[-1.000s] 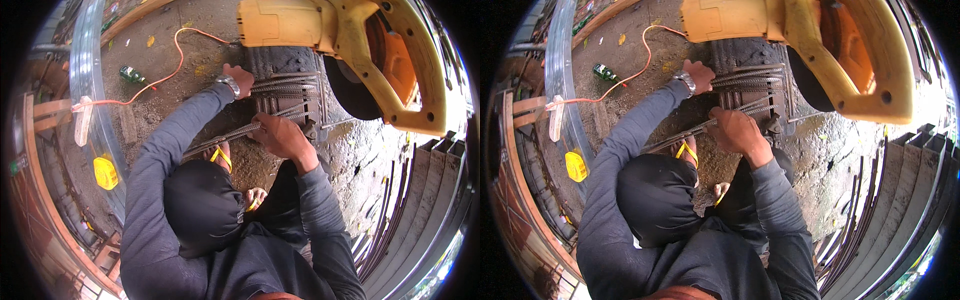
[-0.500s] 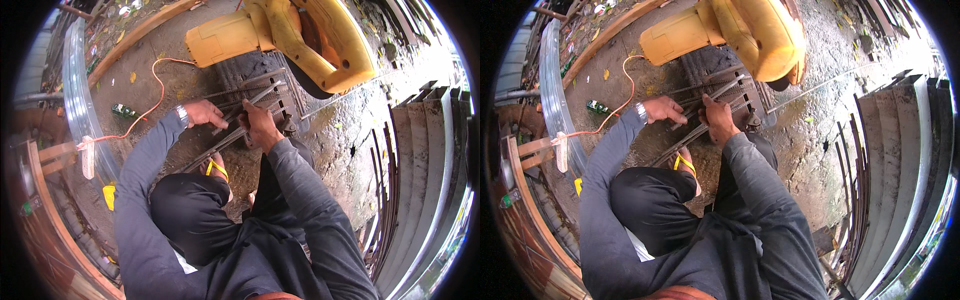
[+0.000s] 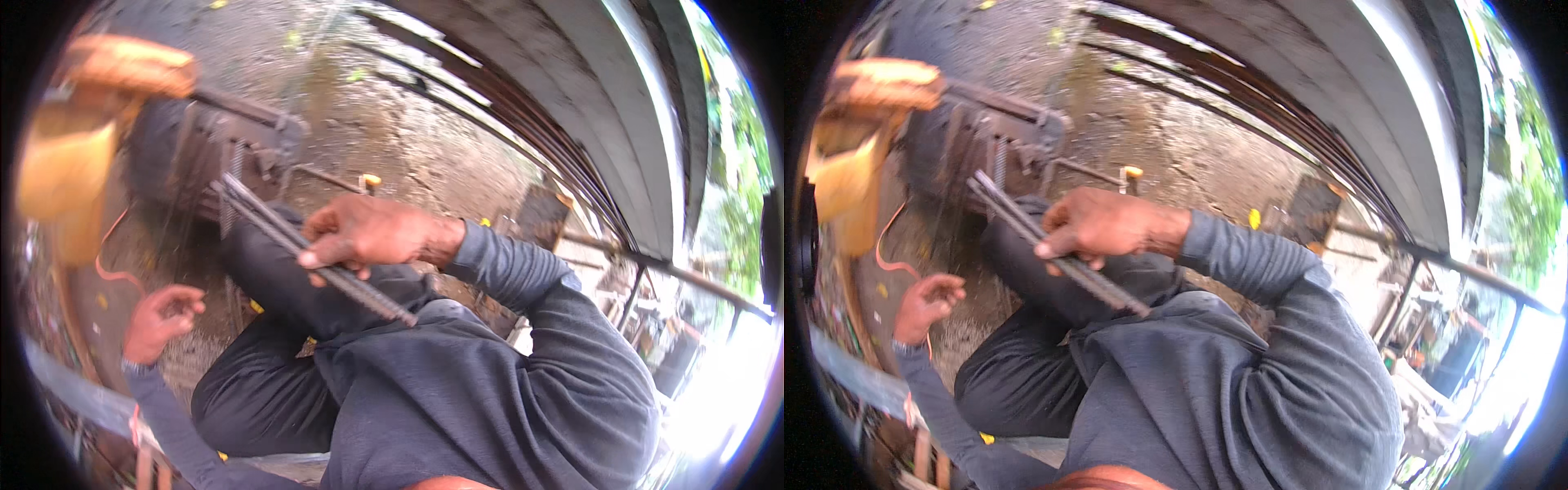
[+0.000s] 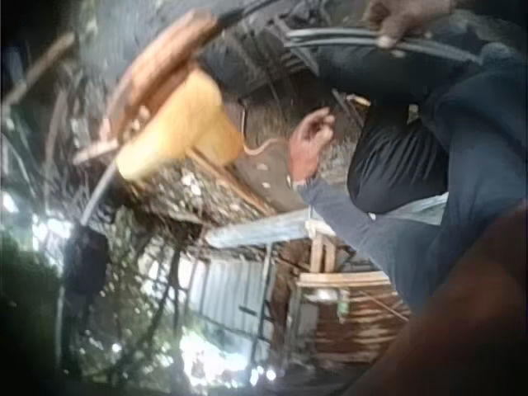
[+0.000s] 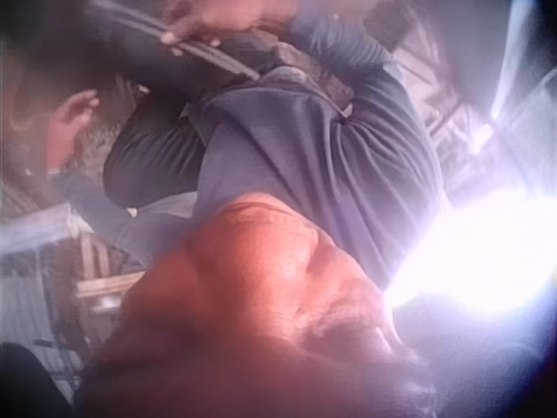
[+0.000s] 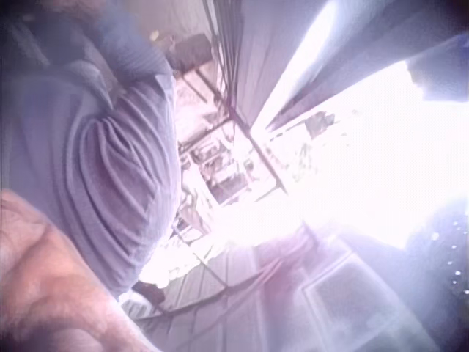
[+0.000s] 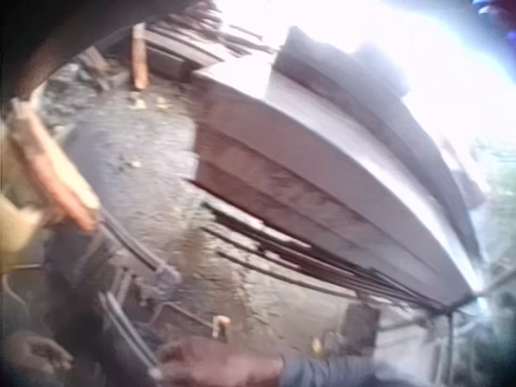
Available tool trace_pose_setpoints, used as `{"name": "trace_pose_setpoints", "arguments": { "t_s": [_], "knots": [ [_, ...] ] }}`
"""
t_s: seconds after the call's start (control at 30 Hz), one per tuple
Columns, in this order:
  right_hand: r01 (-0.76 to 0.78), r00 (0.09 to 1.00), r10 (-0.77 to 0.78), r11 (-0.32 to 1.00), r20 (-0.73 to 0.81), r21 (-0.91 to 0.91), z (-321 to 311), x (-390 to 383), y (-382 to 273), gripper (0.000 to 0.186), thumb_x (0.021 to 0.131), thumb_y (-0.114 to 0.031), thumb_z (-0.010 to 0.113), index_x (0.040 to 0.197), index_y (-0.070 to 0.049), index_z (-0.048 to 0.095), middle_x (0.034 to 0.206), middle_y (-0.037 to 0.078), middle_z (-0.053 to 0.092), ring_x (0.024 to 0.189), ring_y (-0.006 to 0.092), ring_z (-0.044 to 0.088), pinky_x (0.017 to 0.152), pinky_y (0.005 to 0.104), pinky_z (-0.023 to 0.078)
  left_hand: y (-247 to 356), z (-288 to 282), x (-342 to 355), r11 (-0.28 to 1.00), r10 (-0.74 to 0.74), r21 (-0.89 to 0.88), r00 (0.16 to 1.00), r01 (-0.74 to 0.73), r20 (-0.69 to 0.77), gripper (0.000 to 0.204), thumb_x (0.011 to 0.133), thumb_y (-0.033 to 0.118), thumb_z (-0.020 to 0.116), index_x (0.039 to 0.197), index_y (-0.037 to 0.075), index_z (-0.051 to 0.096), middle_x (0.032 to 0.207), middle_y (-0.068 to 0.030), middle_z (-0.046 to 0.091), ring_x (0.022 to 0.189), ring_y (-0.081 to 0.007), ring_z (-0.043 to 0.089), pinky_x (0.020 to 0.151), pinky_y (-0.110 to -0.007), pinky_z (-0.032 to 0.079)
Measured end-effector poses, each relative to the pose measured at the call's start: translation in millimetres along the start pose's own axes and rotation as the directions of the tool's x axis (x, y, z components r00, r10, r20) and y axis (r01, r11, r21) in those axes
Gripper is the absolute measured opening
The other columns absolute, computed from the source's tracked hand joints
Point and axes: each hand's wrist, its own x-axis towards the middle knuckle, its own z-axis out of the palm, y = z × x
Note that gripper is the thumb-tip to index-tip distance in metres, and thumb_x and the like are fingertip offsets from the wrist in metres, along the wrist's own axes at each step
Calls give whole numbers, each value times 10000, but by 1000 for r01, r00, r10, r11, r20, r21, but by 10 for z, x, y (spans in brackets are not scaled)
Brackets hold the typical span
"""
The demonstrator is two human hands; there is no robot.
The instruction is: The person positions metal rods on a cutting stand and uses a yellow angle grinder to cut them, producing sparks. The person repeatedly aligns the rods and cuts them one by one.
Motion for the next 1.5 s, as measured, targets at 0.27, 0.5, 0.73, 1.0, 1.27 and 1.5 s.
{"name": "trace_pose_setpoints", "arguments": {
  "t_s": [0.27,0.5,0.73,1.0,1.27,1.5],
  "knots": [
    [-561,480,-1,768,-877,-308,-939,-1205,3326,404,928,-367,685,1107,-4,680,1028,247,720,990,424,691,855,494,534,-214,-51,355,972,-206,104,978,209,-39,533,807,222,815,1274,27,648,1098,-50,690,963,-126,615,858,-296,512],
    [-889,-45,149,445,-988,107,-1514,-2337,6027,340,998,-384,583,887,-80,688,952,185,739,931,404,700,796,487,548,-297,-113,684,874,-356,335,933,352,-51,600,784,207,830,1313,19,617,1089,-57,683,917,-154,631,838,-317,524],
    [-974,225,235,84,-946,-210,-1992,-2627,6968,539,1076,-433,419,983,-36,770,911,152,774,982,316,729,915,387,531,-412,-225,823,743,-450,477,878,470,-163,707,781,221,839,1411,67,558,1103,-53,656,985,-174,638,866,-335,523],
    [-829,15,242,545,-970,123,-2123,-2299,6563,623,879,-553,722,1170,-3,684,1078,217,748,1001,411,714,879,502,561,-834,-219,654,804,-427,408,898,432,-108,1015,792,493,809,1520,-79,394,1470,-282,535,1398,-372,500,1167,-468,407],
    [-830,341,547,-206,-765,-518,-2616,-2035,6505,419,884,-489,739,1128,-154,801,1141,127,772,1056,272,752,851,412,611,-1355,-505,329,591,-581,425,727,686,-367,786,843,523,764,1454,76,551,1324,-164,677,1229,-312,641,1024,-442,495],
    [-856,27,796,330,-604,398,-2656,-1846,6257,314,972,-422,664,1091,-145,749,997,69,768,883,197,724,723,410,576,-2174,-584,288,647,-145,383,600,659,-787,628,874,304,742,1415,58,541,1407,-185,595,1293,-378,570,1092,-479,458]
  ]
}}
